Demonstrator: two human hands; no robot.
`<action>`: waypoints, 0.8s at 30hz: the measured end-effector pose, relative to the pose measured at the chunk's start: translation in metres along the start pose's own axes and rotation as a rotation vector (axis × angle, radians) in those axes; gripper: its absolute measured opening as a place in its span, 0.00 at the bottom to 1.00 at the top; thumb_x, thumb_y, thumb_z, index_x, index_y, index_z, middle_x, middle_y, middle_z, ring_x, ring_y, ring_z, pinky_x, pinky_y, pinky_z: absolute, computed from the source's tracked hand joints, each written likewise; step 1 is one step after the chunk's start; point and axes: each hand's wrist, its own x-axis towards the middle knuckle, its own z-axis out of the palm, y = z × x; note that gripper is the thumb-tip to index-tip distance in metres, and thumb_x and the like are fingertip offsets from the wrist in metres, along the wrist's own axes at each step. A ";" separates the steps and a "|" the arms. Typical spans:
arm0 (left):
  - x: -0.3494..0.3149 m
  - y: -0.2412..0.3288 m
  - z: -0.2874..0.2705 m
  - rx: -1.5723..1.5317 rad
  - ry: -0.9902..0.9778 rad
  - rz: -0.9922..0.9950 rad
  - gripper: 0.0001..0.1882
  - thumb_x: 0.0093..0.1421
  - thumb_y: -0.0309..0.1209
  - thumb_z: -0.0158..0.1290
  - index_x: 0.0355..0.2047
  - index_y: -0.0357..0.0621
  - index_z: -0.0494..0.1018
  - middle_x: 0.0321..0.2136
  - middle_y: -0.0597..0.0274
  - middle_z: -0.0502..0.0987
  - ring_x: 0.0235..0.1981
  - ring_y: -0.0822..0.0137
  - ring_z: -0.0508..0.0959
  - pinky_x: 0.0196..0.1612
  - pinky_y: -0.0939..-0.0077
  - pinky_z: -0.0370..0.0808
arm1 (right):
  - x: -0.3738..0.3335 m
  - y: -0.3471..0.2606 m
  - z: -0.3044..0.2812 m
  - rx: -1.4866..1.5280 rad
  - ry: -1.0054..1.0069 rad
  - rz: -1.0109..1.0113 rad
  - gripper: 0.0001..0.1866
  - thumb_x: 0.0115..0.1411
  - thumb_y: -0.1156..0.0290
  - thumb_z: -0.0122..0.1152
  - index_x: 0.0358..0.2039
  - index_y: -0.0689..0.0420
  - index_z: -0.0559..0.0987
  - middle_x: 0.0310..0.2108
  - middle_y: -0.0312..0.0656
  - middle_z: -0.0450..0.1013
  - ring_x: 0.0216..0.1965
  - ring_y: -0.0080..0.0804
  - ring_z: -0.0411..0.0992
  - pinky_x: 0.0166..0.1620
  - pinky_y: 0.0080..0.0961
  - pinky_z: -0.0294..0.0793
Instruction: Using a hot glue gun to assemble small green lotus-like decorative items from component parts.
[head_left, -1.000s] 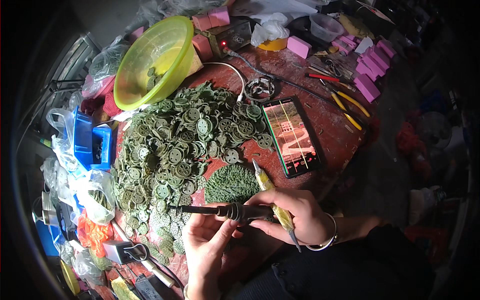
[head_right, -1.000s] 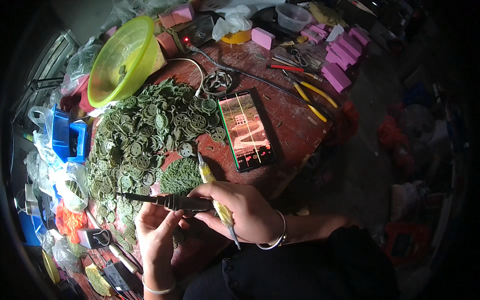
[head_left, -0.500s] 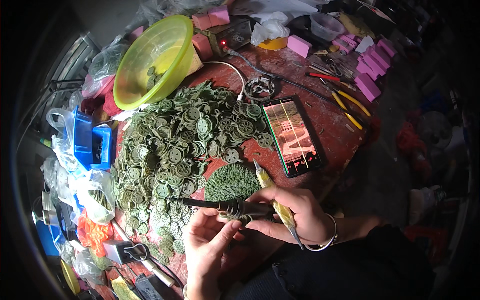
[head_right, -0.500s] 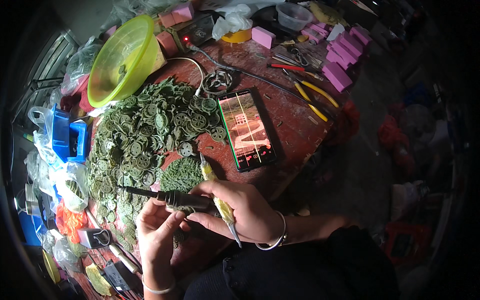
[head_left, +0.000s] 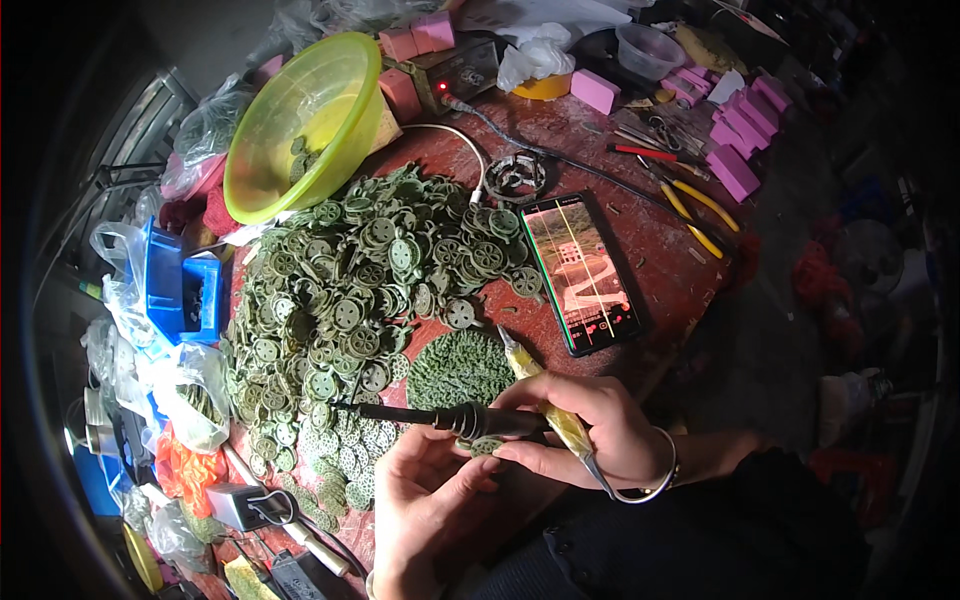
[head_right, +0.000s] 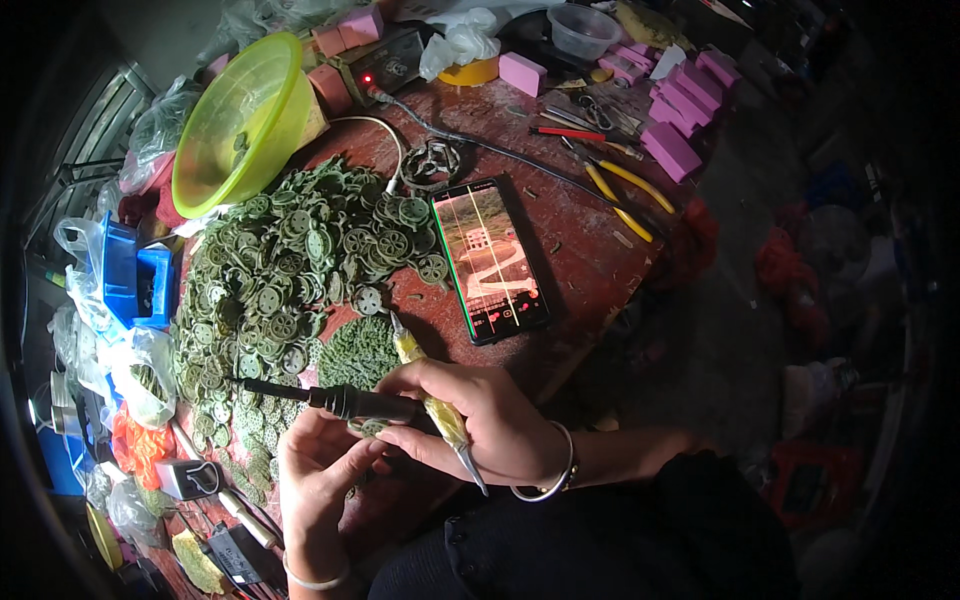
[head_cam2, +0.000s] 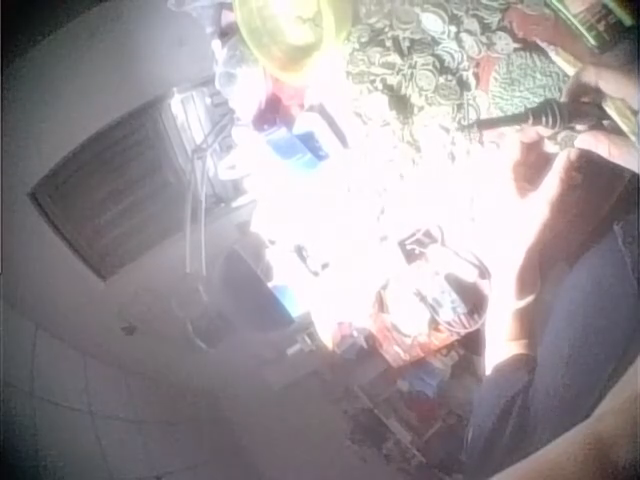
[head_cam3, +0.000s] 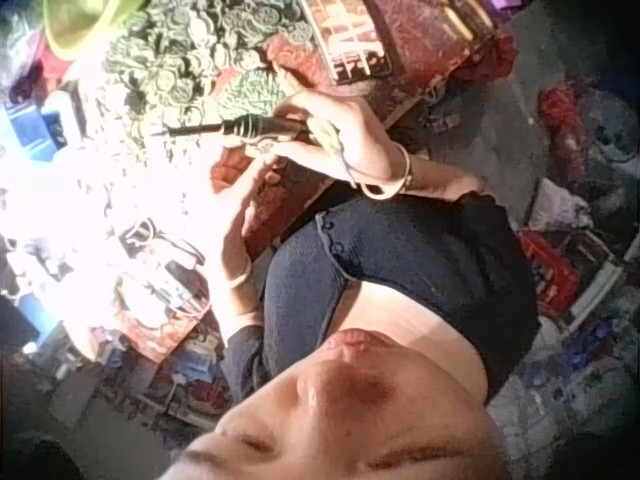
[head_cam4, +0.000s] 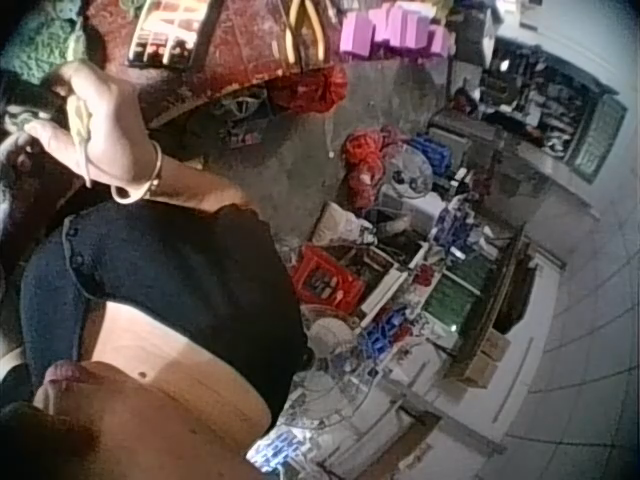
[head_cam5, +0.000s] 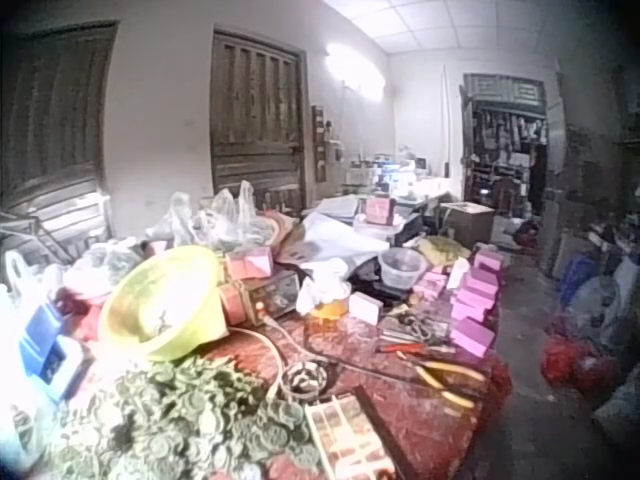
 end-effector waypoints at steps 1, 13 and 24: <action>0.000 0.001 0.001 0.006 -0.002 -0.007 0.15 0.57 0.16 0.58 0.43 0.35 0.67 0.33 0.54 0.79 0.33 0.66 0.82 0.34 0.75 0.81 | 0.000 0.000 0.000 0.002 -0.003 0.002 0.18 0.54 0.73 0.69 0.43 0.64 0.75 0.35 0.48 0.77 0.38 0.39 0.79 0.41 0.28 0.76; 0.002 -0.002 -0.003 -0.194 0.008 0.064 0.14 0.56 0.16 0.59 0.43 0.33 0.73 0.33 0.58 0.78 0.33 0.69 0.80 0.36 0.75 0.81 | -0.002 0.005 0.000 0.048 0.045 -0.011 0.18 0.53 0.74 0.70 0.44 0.63 0.76 0.34 0.39 0.77 0.36 0.22 0.77 0.39 0.20 0.74; 0.002 -0.003 -0.003 -0.154 -0.002 0.071 0.14 0.58 0.17 0.57 0.45 0.35 0.73 0.35 0.61 0.79 0.36 0.72 0.80 0.38 0.78 0.79 | 0.004 0.010 -0.012 0.007 0.191 -0.162 0.22 0.56 0.77 0.66 0.51 0.64 0.71 0.42 0.46 0.75 0.35 0.25 0.77 0.37 0.19 0.77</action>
